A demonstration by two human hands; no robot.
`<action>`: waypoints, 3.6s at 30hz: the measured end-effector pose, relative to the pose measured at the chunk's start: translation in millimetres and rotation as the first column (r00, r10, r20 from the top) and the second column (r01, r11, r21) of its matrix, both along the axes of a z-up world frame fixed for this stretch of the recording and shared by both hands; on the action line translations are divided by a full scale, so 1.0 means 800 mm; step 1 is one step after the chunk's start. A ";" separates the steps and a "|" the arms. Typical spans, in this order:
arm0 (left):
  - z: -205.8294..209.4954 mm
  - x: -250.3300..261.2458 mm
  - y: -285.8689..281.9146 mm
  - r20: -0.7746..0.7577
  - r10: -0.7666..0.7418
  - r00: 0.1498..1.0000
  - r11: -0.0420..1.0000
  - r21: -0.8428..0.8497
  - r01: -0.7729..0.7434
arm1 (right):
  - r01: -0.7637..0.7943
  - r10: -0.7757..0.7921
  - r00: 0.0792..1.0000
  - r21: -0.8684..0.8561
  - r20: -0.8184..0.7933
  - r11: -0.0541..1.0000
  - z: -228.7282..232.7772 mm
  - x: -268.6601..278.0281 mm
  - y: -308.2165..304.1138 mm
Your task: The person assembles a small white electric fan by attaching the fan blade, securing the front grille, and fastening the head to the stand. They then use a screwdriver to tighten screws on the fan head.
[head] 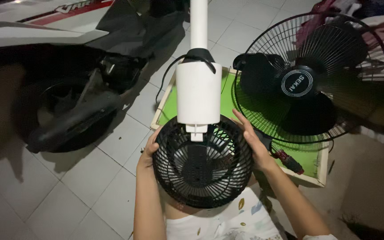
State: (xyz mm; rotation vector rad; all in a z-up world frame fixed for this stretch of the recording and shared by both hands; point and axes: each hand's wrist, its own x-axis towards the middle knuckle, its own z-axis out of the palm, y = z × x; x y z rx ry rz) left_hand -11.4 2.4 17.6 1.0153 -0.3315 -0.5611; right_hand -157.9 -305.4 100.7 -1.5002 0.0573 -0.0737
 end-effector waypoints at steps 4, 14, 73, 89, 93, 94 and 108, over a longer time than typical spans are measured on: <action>-0.018 0.017 0.001 -0.056 -0.034 0.998 0.998 -0.050 0.032 | 0.030 -0.027 0.999 -0.131 0.030 0.991 -0.007 0.014 -0.007; -0.126 0.067 -0.030 -0.318 0.030 0.948 0.989 -0.128 -0.074 | -0.028 0.033 0.998 0.104 -0.047 0.994 -0.064 0.091 -0.040; -0.204 0.170 -0.065 0.271 0.009 0.963 0.707 0.679 -0.198 | 0.292 -0.280 0.956 0.190 -0.089 0.937 -0.270 0.119 -0.072; 0.023 -0.045 -0.169 0.856 -0.352 0.380 0.474 0.513 -0.716 | 0.309 -0.297 0.950 0.160 -0.098 0.938 -0.275 0.120 -0.074; 0.019 -0.046 -0.171 0.854 -0.369 0.367 0.456 0.510 -0.729 | 0.305 -0.287 0.951 0.200 -0.112 0.931 -0.275 0.121 -0.073; 0.019 -0.048 -0.171 0.853 -0.375 0.363 0.447 0.509 -0.735 | 0.308 -0.295 0.951 0.169 -0.097 0.936 -0.276 0.121 -0.072; 0.004 -0.060 -0.167 0.881 -0.320 0.350 0.438 0.465 -0.769 | 0.230 -0.266 0.963 -0.382 -0.044 0.895 -0.262 0.168 -0.098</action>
